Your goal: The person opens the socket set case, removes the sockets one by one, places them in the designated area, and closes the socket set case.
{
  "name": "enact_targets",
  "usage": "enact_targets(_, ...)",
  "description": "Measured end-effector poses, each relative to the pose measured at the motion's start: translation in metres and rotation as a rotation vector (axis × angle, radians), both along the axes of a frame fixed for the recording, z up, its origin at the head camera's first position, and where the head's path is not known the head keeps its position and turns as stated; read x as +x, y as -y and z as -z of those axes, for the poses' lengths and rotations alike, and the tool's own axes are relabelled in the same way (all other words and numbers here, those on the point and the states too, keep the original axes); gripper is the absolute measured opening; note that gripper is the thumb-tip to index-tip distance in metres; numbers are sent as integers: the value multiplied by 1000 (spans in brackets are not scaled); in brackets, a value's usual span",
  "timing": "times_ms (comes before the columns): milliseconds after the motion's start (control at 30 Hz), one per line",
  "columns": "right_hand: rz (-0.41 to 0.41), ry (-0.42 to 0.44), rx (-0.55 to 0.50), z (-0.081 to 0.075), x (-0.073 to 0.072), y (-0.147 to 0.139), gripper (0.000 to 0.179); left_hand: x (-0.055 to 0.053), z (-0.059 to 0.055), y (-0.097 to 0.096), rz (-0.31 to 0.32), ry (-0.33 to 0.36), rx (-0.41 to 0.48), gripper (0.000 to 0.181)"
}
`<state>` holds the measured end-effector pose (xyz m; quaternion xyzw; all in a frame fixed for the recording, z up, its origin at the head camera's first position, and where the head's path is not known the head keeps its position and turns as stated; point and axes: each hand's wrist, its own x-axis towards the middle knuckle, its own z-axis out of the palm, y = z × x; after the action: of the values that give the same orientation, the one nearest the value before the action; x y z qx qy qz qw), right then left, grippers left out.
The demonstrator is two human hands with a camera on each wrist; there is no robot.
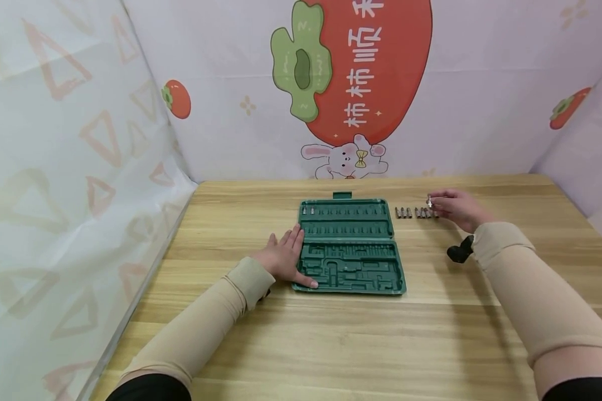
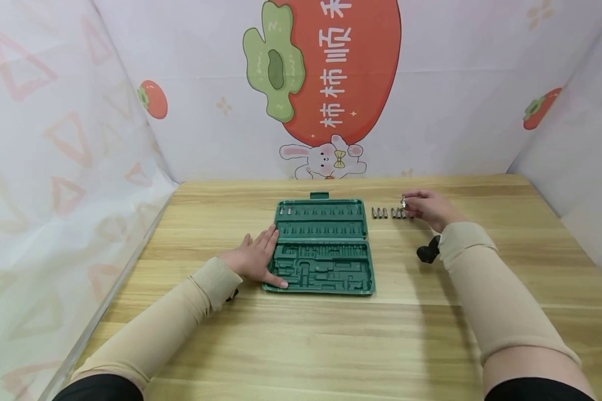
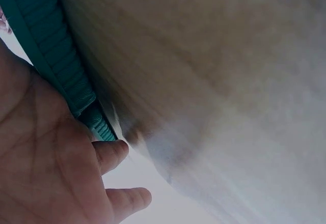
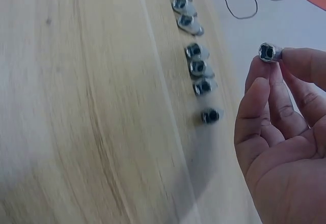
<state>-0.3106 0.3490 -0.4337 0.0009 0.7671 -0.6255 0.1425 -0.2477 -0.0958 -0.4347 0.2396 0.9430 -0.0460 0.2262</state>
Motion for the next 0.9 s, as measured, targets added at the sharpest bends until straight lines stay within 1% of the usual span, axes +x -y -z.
enact_targets(33, 6, 9, -19, 0, 1, -3, 15, 0, 0, 0, -1, 1, 0, 133)
enact_targets(67, 9, 15, -36, 0, 3, -5, 14, 0, 0, 1, -1, 0, 2, 133)
enact_targets(233, 36, 57, -155, 0, 8, -16, 34, 1, 0, 2, -3, 2, 3, 133)
enact_targets(367, 48, 77, -181, 4, 11, -25, 37, 1, 1, 2, -2, 6, -1, 133)
enact_targets(500, 52, 66, -97, 11, 11, -31, 38, 0, 4, 2, -2, 5, -2, 133)
enact_targets(667, 103, 54, -19, 14, 11, -33, 39, 0, 4, 2, -2, 1, 2, 133)
enact_targets(700, 110, 49, 9, 14, 11, -33, 36, 0, 4, 2, -1, 0, 1, 132)
enact_targets(800, 110, 31, 95, 14, 10, -32, 18, -1, 3, 2, -1, -2, 1, 132)
enact_targets(833, 106, 27, 127, 14, 9, -32, 18, -1, 3, 2, -1, -1, 2, 132)
enact_targets(900, 83, 16, 227, 13, 8, -30, 33, -1, 3, 2, -3, 0, 2, 133)
